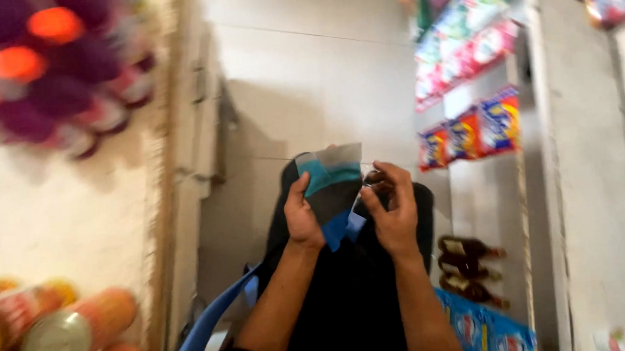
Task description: Cleaning canned goods and detergent bottles with a cloth and organizing them on retail shelves.
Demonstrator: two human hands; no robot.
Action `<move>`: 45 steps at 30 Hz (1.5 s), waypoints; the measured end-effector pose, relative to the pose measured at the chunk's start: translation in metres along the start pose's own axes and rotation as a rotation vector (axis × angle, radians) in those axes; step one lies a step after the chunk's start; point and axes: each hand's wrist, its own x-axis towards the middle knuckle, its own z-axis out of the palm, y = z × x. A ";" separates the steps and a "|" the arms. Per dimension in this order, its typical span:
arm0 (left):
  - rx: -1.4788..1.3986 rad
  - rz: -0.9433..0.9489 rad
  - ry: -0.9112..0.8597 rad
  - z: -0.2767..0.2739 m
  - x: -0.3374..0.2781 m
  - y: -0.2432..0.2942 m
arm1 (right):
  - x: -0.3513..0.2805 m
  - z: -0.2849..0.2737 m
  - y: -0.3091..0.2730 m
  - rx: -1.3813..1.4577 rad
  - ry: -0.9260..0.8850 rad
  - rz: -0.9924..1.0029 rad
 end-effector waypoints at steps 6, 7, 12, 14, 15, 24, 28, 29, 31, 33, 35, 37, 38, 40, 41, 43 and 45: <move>-0.081 0.655 0.100 0.012 -0.011 0.058 | 0.056 0.088 -0.056 0.148 -0.314 -0.142; -0.090 0.680 0.095 0.013 -0.010 0.063 | 0.062 0.103 -0.064 0.159 -0.335 -0.152; -0.282 0.995 0.246 -0.005 -0.002 0.071 | 0.081 0.151 -0.101 0.242 -0.505 -0.310; -0.153 0.973 -0.018 -0.006 -0.010 0.076 | 0.084 0.155 -0.121 0.186 -0.580 -0.296; -0.011 0.921 -0.282 -0.006 -0.015 0.078 | 0.086 0.155 -0.132 0.127 -0.640 -0.283; 0.160 0.827 -0.226 0.018 -0.011 0.092 | 0.093 0.135 -0.128 0.136 -0.692 -0.173; 0.012 0.655 0.081 -0.023 -0.023 0.104 | 0.089 0.142 -0.146 0.094 -0.672 -0.288; 0.097 0.737 0.145 -0.008 -0.031 0.107 | 0.089 0.143 -0.151 0.074 -0.691 -0.306; 0.180 0.833 0.215 0.003 -0.049 0.111 | 0.087 0.146 -0.160 0.064 -0.720 -0.326; 0.187 0.847 0.158 -0.004 -0.064 0.115 | 0.085 0.149 -0.167 0.065 -0.757 -0.355; 0.241 0.882 0.165 0.008 -0.080 0.120 | 0.082 0.151 -0.171 0.066 -0.769 -0.372; 0.297 0.916 0.190 0.006 -0.091 0.125 | 0.076 0.154 -0.174 0.072 -0.788 -0.373; 0.275 0.922 0.163 0.000 -0.093 0.129 | 0.075 0.155 -0.175 0.059 -0.801 -0.373; 0.257 0.925 0.136 -0.002 -0.098 0.136 | 0.073 0.157 -0.177 0.048 -0.810 -0.371; 0.277 0.951 0.155 0.002 -0.101 0.139 | 0.073 0.158 -0.176 0.051 -0.817 -0.387; 0.305 0.961 0.178 0.003 -0.106 0.145 | 0.071 0.157 -0.176 0.050 -0.814 -0.390; 0.407 1.027 0.151 0.002 -0.106 0.154 | 0.072 0.158 -0.179 0.057 -0.803 -0.406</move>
